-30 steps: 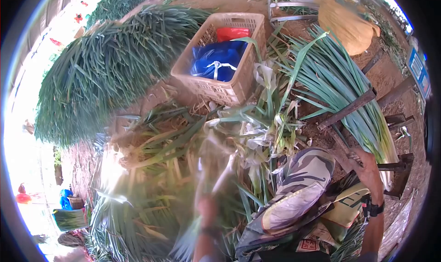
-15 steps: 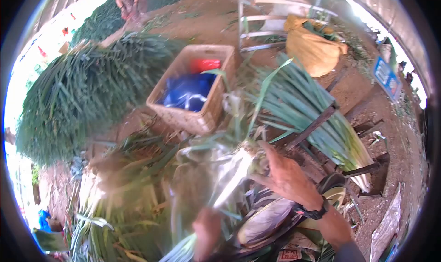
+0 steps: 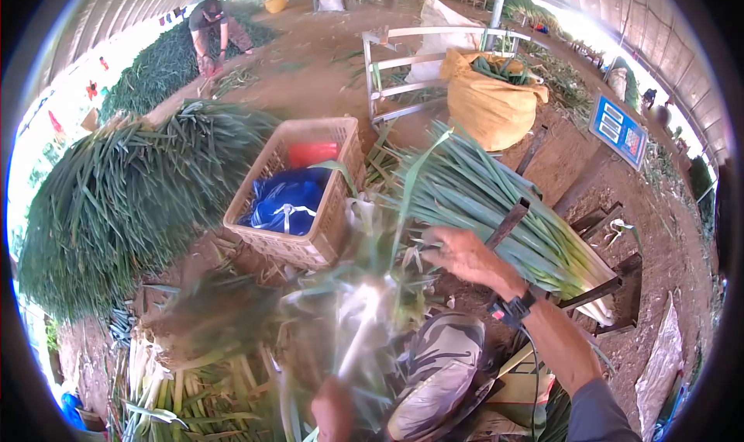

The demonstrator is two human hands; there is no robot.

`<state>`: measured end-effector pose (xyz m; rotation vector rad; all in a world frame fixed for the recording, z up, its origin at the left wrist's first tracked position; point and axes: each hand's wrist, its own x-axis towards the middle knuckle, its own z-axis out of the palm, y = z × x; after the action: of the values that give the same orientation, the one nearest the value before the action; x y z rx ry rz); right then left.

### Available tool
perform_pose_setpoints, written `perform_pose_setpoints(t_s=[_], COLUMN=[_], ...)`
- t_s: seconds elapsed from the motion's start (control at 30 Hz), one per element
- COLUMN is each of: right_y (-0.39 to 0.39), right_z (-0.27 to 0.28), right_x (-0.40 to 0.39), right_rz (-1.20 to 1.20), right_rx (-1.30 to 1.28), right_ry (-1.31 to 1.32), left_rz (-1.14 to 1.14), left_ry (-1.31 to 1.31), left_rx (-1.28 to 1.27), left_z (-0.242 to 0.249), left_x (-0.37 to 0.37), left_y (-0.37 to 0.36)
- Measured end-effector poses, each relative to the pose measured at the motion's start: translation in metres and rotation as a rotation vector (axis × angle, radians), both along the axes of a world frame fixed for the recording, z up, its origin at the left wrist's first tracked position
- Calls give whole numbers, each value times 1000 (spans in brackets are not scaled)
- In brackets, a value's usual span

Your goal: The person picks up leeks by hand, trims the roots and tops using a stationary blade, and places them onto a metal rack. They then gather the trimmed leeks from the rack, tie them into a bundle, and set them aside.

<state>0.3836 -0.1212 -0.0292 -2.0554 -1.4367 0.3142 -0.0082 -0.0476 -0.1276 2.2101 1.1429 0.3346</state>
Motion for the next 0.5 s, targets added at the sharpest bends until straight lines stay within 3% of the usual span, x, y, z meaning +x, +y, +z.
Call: perform_pose_setpoints(t_s=[0.07,0.27,0.3,0.4,0.47,0.5], right_y=[2,5,8,22,29,28], right_z=[1,24,20,17,45,27], right_x=[-21,-45,-39,-28,-26,-22], right_rz=[93,-129,-127,-77,42,71], right_rx=[-47,122,178,9,-433,-422], right_ry=[65,-113,-263,-370,-82,-95], left_rz=[-2,-69,-82,-216,-253,-242], left_ry=[-53,-76,-92,-9,33,-53], left_rx=[65,137,171,241,256,369], left_z=[-3,24,27,23,19,9], left_x=[23,70,73,64,60,57], left_y=[10,17,14,-1,-11,-15])
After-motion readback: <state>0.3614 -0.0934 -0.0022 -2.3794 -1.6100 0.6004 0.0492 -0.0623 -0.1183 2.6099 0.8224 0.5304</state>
